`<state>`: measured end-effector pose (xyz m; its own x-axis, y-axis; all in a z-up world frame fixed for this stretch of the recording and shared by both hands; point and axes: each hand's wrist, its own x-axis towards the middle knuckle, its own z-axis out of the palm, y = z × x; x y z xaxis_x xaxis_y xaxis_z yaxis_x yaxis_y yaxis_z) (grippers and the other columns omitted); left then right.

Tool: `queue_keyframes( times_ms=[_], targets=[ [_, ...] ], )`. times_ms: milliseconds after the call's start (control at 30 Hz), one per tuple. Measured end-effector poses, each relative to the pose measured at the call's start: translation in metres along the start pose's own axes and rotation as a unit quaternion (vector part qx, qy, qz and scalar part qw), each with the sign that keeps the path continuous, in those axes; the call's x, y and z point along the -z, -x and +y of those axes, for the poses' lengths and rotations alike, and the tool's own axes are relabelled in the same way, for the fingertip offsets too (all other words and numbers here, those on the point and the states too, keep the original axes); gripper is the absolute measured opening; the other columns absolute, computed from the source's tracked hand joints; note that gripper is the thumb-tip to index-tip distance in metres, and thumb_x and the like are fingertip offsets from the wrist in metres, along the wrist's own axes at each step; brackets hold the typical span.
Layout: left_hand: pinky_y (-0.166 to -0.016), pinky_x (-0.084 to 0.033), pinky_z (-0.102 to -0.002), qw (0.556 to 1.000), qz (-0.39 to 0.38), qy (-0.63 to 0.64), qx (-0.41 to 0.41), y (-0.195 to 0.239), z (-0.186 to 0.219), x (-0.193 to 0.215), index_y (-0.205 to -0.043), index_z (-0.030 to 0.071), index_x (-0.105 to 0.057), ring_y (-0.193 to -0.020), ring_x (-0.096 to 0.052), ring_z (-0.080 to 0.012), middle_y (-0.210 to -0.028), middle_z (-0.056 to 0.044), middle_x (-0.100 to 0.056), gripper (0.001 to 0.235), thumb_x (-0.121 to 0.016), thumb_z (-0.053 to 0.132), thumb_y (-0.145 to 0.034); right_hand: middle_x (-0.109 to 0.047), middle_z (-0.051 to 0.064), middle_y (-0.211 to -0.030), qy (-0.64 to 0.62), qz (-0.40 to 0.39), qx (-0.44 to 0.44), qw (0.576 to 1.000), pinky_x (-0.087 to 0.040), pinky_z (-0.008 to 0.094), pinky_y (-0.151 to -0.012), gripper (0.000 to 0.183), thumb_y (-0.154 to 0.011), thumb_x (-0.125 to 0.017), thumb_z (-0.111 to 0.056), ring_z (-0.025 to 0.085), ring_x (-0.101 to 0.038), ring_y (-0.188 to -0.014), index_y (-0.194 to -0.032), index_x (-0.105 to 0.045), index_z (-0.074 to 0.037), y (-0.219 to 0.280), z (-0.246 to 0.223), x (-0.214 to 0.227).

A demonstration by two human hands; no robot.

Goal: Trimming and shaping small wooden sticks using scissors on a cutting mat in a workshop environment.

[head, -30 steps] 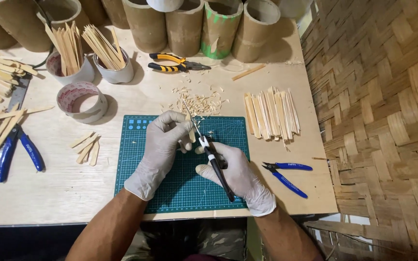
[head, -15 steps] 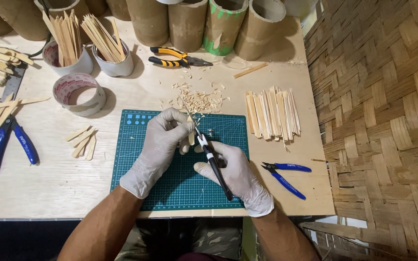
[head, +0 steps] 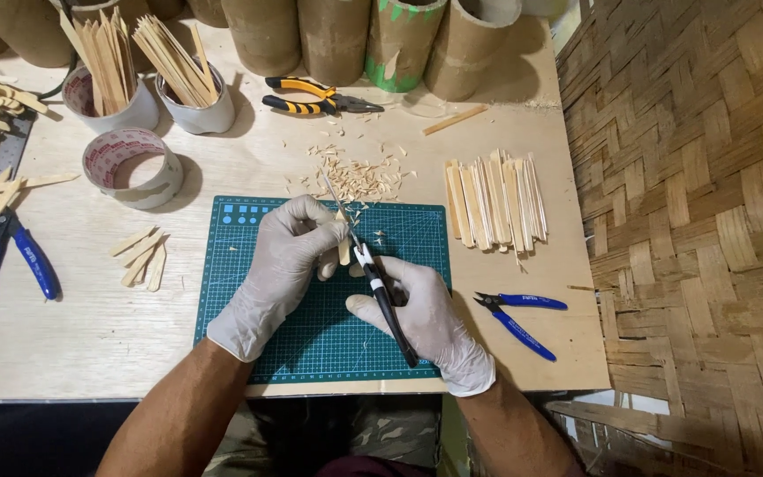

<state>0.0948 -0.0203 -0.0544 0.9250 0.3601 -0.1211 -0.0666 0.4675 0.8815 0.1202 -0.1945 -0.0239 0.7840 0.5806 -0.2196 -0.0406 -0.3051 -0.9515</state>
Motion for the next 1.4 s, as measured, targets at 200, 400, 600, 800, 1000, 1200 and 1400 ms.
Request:
queue_keyframes(
  times_ms=[200, 400, 600, 800, 1000, 1200, 1400],
  targets=[
    [-0.033, -0.039, -0.022, 1.0, -0.005, -0.005, -0.001, 0.001, 0.0, -0.001, -0.075, -0.001, -0.061, -0.033, -0.054, -0.0125, -0.054, -0.013, -0.059, 0.015, -0.07, -0.01, -0.083, -0.061, 0.006, -0.052, -0.009, 0.001, 0.004, 1.0, -0.038, 0.02, -0.048, 0.027, -0.075, -0.087, -0.022, 0.011, -0.054, -0.047, -0.093, -0.077, -0.004, 0.0, -0.002, 0.0],
    [-0.033, -0.04, -0.023, 1.0, -0.004, -0.002, 0.001, 0.001, 0.002, -0.001, -0.076, -0.001, -0.061, -0.033, -0.054, -0.0126, -0.056, -0.014, -0.06, 0.016, -0.071, -0.01, -0.083, -0.061, 0.006, -0.05, -0.006, 0.003, 0.008, 1.0, -0.036, 0.02, -0.047, 0.026, -0.076, -0.087, -0.023, 0.01, -0.053, -0.046, -0.091, -0.077, -0.004, 0.0, 0.0, 0.001],
    [-0.034, -0.038, -0.022, 1.0, -0.012, -0.005, 0.0, 0.001, 0.003, -0.002, -0.075, -0.001, -0.06, -0.032, -0.054, -0.0128, -0.053, -0.01, -0.056, 0.017, -0.071, -0.01, -0.084, -0.06, 0.007, -0.051, -0.011, 0.006, -0.002, 1.0, -0.036, 0.02, -0.049, 0.035, -0.076, -0.087, -0.022, 0.009, -0.051, -0.046, -0.104, -0.079, -0.004, 0.002, 0.004, 0.001],
    [-0.033, -0.038, -0.023, 1.0, -0.014, -0.003, 0.007, 0.001, 0.006, -0.003, -0.073, -0.001, -0.06, -0.032, -0.053, -0.013, -0.052, -0.011, -0.056, 0.019, -0.073, -0.01, -0.084, -0.06, 0.007, -0.05, -0.003, 0.009, 0.007, 1.0, -0.035, 0.021, -0.049, 0.037, -0.075, -0.087, -0.023, 0.01, -0.051, -0.045, -0.106, -0.079, -0.005, 0.002, 0.005, 0.0],
    [-0.031, -0.034, -0.022, 1.0, -0.021, -0.002, 0.013, 0.001, 0.004, -0.002, -0.071, -0.001, -0.06, -0.029, -0.046, -0.0108, -0.05, -0.01, -0.053, 0.021, -0.074, -0.011, -0.081, -0.059, 0.006, -0.049, -0.008, 0.003, 0.001, 1.0, -0.036, 0.021, -0.052, 0.033, -0.074, -0.086, -0.023, 0.01, -0.052, -0.046, -0.102, -0.081, -0.007, 0.004, 0.0, 0.001],
    [-0.031, -0.032, -0.022, 1.0, -0.021, 0.001, 0.014, -0.001, 0.002, 0.001, -0.07, -0.001, -0.059, -0.03, -0.043, -0.0094, -0.049, -0.01, -0.052, 0.022, -0.074, -0.011, -0.081, -0.058, 0.007, -0.05, -0.008, -0.006, -0.003, 1.0, -0.037, 0.023, -0.053, 0.027, -0.075, -0.086, -0.023, 0.012, -0.051, -0.047, -0.096, -0.081, -0.007, 0.001, 0.007, 0.002],
    [-0.03, -0.031, -0.022, 1.0, -0.011, -0.002, 0.019, -0.003, -0.003, 0.003, -0.071, -0.001, -0.061, -0.03, -0.043, -0.0095, -0.053, -0.012, -0.056, 0.02, -0.074, -0.011, -0.081, -0.059, 0.007, -0.05, -0.009, -0.001, -0.013, 1.0, -0.037, 0.023, -0.053, 0.029, -0.074, -0.087, -0.024, 0.012, -0.052, -0.047, -0.096, -0.08, -0.007, 0.001, 0.008, 0.002]
  ],
)
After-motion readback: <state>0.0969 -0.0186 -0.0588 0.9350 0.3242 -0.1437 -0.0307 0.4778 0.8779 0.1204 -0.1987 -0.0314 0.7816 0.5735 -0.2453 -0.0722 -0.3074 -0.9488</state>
